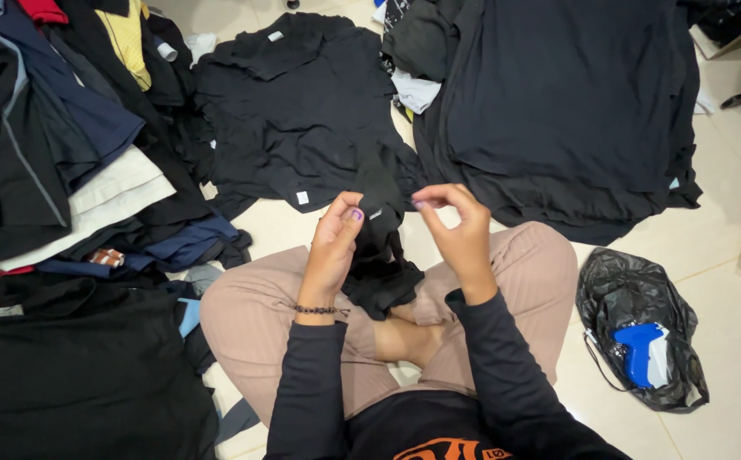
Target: Attaching tags to black t-shirts using a tagging gun while sitting on the floor of a stockroom.
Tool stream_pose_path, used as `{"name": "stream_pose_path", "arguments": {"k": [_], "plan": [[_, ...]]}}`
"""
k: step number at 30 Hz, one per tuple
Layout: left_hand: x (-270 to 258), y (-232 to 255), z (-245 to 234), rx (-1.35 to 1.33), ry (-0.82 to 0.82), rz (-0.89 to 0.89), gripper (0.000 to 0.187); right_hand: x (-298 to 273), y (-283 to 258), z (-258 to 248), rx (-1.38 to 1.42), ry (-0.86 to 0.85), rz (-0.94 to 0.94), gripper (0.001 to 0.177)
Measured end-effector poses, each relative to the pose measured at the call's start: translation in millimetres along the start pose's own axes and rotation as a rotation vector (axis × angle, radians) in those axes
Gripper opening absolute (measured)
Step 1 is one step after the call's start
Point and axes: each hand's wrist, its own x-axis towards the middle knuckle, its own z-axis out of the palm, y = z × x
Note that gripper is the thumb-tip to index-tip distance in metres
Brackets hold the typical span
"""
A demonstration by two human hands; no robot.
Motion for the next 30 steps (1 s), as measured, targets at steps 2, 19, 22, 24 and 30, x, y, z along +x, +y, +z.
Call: {"name": "stream_pose_path", "arguments": {"k": [2,19,22,24,30], "plan": [[-2,1,0,0.035,-0.009,0.002,0.016,2,-14,1,0.015,-0.02,-0.025,0.016],[-10,38,26,0.362,-0.054,-0.052,0.026,0,-8,-4,0.324,-0.448,-0.057,0.032],[-11,61,32,0.53,-0.073,-0.045,0.025,-4,19,-3,0.422,-0.518,-0.021,0.017],[-11,67,29,0.636,-0.123,-0.1,0.028,-8,33,-4,0.491,-0.495,0.13,0.018],[0,47,5,0.754,-0.259,-0.199,0.005,-11,55,-10,0.613,-0.283,0.184,0.014]]}}
